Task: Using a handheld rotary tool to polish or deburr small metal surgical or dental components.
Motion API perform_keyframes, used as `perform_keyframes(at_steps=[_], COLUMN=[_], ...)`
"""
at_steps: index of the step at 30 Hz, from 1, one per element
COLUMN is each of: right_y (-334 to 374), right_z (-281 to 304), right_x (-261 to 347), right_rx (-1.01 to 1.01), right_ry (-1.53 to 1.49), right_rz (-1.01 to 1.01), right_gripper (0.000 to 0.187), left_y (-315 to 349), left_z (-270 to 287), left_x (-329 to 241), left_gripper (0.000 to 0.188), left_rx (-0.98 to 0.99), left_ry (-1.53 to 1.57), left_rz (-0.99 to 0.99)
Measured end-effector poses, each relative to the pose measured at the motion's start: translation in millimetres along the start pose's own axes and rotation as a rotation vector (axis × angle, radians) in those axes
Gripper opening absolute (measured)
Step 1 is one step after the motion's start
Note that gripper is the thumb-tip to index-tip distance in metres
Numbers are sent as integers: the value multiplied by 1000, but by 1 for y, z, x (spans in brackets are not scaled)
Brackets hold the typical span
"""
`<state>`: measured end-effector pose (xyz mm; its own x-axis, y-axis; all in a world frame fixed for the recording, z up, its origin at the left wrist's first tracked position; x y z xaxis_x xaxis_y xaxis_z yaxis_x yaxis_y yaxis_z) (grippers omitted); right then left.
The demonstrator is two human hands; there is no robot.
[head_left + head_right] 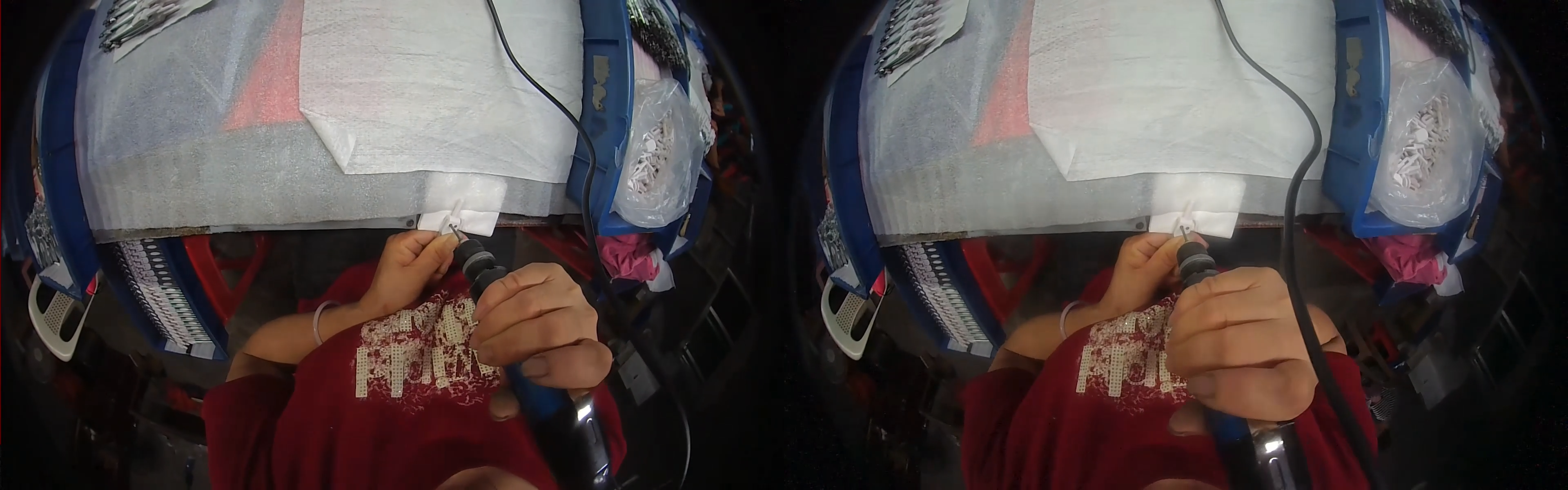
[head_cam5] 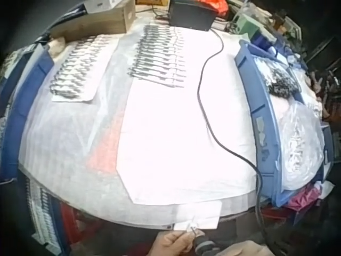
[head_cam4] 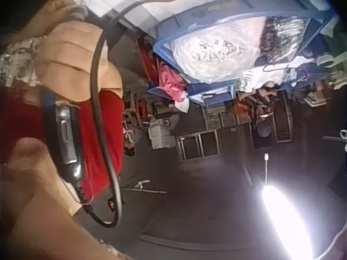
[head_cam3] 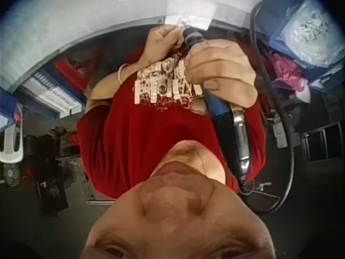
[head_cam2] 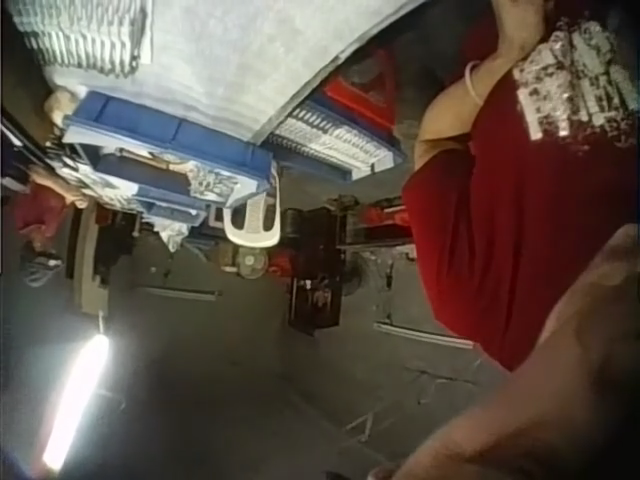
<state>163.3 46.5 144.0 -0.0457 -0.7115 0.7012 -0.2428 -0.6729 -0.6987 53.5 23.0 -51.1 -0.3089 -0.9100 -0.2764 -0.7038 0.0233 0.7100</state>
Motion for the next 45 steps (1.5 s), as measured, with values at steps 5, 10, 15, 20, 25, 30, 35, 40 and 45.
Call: perform_keyframes(at_steps=[5, 10, 15, 20, 25, 30, 35, 40, 45], right_y=[-1, -2, 5, 4, 3, -2, 0, 1, 12], right_z=[-13, -15, 0, 0, -5, -10, -14, -14, 20], right_x=[-6, -3, 8, 10, 1, -2, -5, 0, 21], right_rx=[221, 188, 20, -1, 220, 221, 222, 306, 89], right_ry=[70, 41, 14, 11, 71, 82, 66, 78, 185], right_rz=[-43, -26, 30, 30, -36, -60, -42, -9, 30], right_gripper=[40, 34, 35, 34, 47, 42, 41, 45, 54], left_y=[1, 0, 3, 3, 4, 4, 3, 6, 2], left_z=[1, 5, -2, -1, 0, 3, 7, 8, -7], left_x=[2, 0, -5, -2, -4, -3, 0, -2, -17], left_gripper=[23, 35, 25, 23, 23, 22, 24, 29, 30], left_rx=[-76, -110, -73, -33, -48, -59, -75, -65, 41], left_ry=[-11, 2, 21, 5, 32, 36, 18, -33, -183], left_rz=[15, 1, 16, 23, 44, 39, 12, -20, 23])
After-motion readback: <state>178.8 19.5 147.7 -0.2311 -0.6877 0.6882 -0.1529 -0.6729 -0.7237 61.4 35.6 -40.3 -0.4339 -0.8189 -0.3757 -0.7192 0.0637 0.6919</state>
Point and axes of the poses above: each hand's wrist, its own y-axis away from the middle knuckle, its own z-axis out of the back of the hand, x = y × z, the point moved 8 cm from there along -y, towards the middle knuckle, and after that the axes turned 13 degrees about z, right-handed, at the moved point
